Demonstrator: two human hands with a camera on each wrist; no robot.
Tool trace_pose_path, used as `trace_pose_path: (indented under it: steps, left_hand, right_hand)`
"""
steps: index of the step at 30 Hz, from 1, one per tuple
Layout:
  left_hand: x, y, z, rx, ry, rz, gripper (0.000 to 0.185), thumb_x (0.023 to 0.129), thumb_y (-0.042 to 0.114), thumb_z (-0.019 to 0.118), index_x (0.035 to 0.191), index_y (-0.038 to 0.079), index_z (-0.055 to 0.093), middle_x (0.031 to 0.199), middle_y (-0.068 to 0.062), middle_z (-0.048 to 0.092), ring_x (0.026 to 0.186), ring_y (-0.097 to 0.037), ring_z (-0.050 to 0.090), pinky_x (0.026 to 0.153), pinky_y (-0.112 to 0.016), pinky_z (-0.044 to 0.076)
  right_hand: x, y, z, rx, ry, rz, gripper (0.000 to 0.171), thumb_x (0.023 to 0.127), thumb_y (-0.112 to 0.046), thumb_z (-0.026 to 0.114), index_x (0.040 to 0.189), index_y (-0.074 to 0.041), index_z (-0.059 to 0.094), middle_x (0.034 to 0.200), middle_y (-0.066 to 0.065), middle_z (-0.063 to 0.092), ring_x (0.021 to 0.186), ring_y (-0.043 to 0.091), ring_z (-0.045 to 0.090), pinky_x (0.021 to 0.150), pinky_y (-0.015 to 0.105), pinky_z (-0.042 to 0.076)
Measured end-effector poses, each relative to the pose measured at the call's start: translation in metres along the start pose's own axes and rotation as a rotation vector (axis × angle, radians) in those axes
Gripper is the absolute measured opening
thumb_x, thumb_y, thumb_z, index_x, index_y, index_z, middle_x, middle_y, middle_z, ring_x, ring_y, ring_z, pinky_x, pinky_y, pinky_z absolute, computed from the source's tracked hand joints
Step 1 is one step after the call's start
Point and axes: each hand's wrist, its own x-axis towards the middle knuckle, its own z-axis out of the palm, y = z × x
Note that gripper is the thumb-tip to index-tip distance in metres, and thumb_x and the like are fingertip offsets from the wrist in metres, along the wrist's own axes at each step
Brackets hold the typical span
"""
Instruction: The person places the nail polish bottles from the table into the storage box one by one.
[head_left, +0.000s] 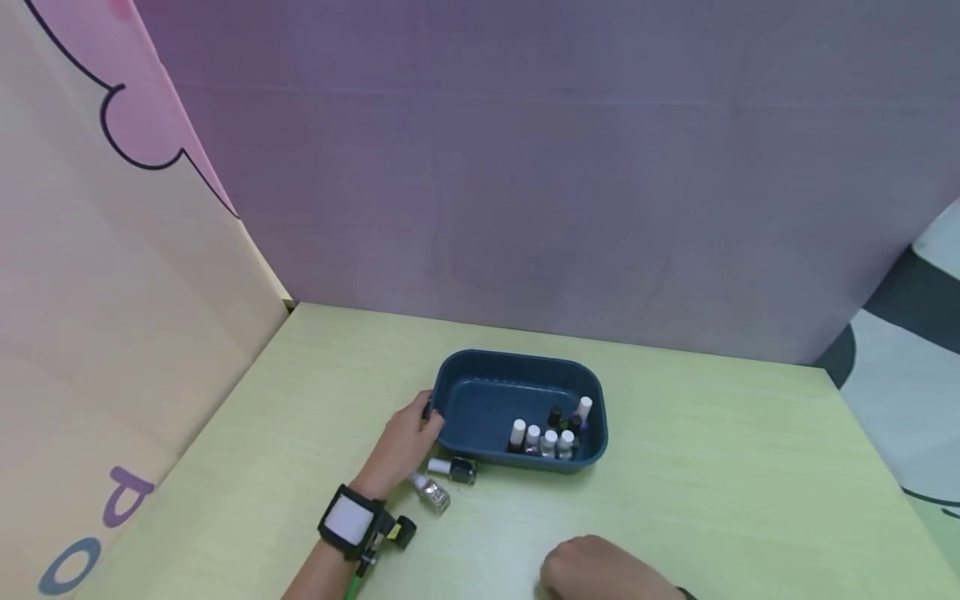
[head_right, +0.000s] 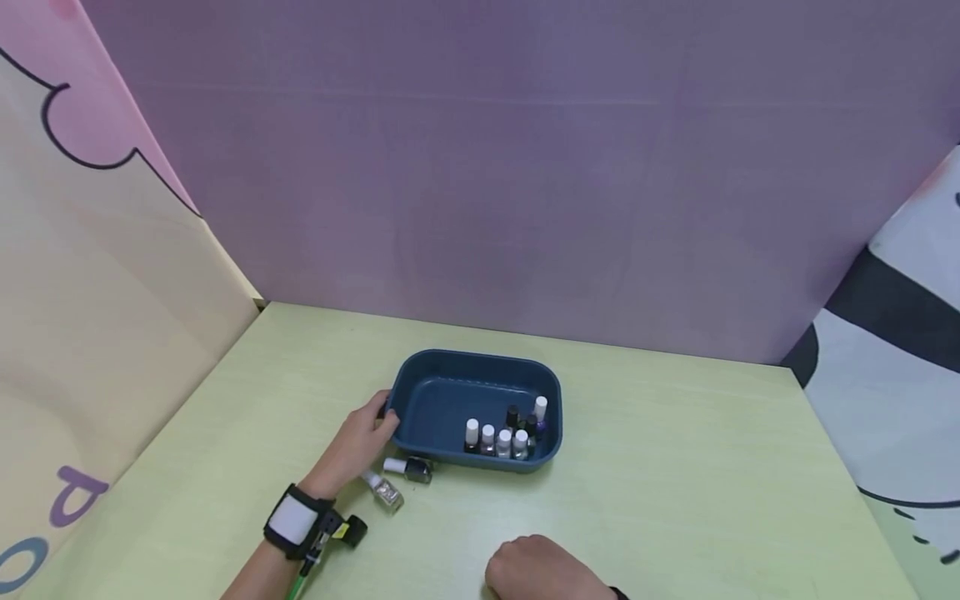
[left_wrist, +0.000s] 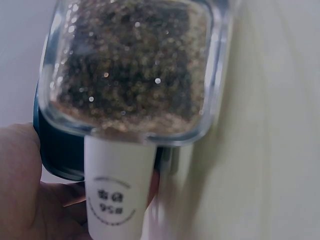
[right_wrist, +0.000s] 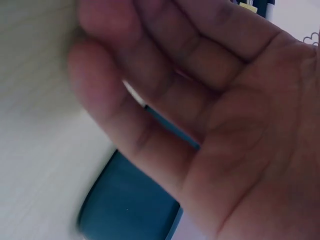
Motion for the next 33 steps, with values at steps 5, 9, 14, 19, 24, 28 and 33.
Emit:
trace_pose_path:
  steps: [5,9,14,19,24,28,33]
  left_hand:
    - [0.000,0.001,0.000,0.000,0.000,-0.001,0.044,0.102,0.023,0.046,0.143,0.009,0.048,0.073,-0.001,0.052,0.057,-0.012,0.043,0.051,-0.027,0.036]
    - [0.000,0.001,0.000,0.000,0.000,0.003,0.043,0.102,0.022,0.047,0.143,0.009,0.048,0.075,-0.001,0.054,0.057,-0.012,0.043,0.051,-0.027,0.036]
    - [0.000,-0.001,0.000,-0.001,-0.001,0.007,0.044,0.102,0.022,0.047,0.143,0.009,0.048,0.071,0.000,0.051,0.055,-0.011,0.041,0.049,-0.027,0.035]
    - [0.000,-0.001,0.001,-0.010,-0.004,0.006,0.045,0.102,0.022,0.047,0.144,0.009,0.047,0.071,0.000,0.050,0.055,-0.011,0.040,0.049,-0.027,0.035]
    - [-0.001,-0.001,0.001,-0.014,-0.004,0.006,0.045,0.102,0.022,0.047,0.145,0.009,0.047,0.070,0.000,0.050,0.054,-0.011,0.040,0.049,-0.026,0.035]
    - [-0.001,-0.001,0.000,-0.016,-0.003,0.002,0.044,0.102,0.022,0.047,0.144,0.010,0.047,0.069,0.000,0.050,0.053,-0.011,0.039,0.048,-0.026,0.035]
    - [-0.002,-0.001,0.000,-0.015,-0.007,0.002,0.045,0.102,0.022,0.047,0.145,0.009,0.047,0.069,0.001,0.048,0.054,-0.011,0.039,0.048,-0.026,0.035]
  right_hand:
    - [-0.001,0.000,0.000,0.016,-0.029,0.068,0.023,0.088,-0.036,0.070,0.067,-0.027,0.066,0.055,-0.011,0.050,0.051,0.006,0.042,0.054,0.024,0.039]
    - [-0.001,0.000,-0.001,0.032,-0.011,0.053,0.022,0.088,-0.037,0.069,0.068,-0.028,0.065,0.057,-0.013,0.051,0.052,0.005,0.043,0.054,0.023,0.040]
    - [0.004,0.003,-0.001,-0.061,0.066,-0.051,0.016,0.085,-0.033,0.072,0.072,-0.027,0.065,0.062,-0.017,0.050,0.055,0.000,0.044,0.056,0.020,0.042]
    - [0.011,0.007,-0.001,-0.208,0.133,-0.179,0.011,0.083,-0.033,0.075,0.081,-0.023,0.070,0.070,-0.018,0.051,0.063,-0.005,0.044,0.060,0.016,0.043]
    - [0.015,0.009,-0.004,-0.282,0.145,-0.183,0.018,0.084,-0.036,0.075,0.091,-0.020,0.071,0.077,-0.016,0.054,0.069,-0.004,0.045,0.065,0.018,0.046]
    - [0.012,0.012,-0.008,-0.264,0.132,-0.112,0.024,0.083,-0.039,0.076,0.097,-0.020,0.072,0.081,-0.015,0.055,0.071,-0.002,0.045,0.069,0.021,0.048]
    - [0.000,0.020,-0.016,-0.174,0.130,0.036,0.018,0.075,-0.024,0.081,0.089,-0.022,0.071,0.075,-0.015,0.051,0.067,0.003,0.043,0.065,0.024,0.045]
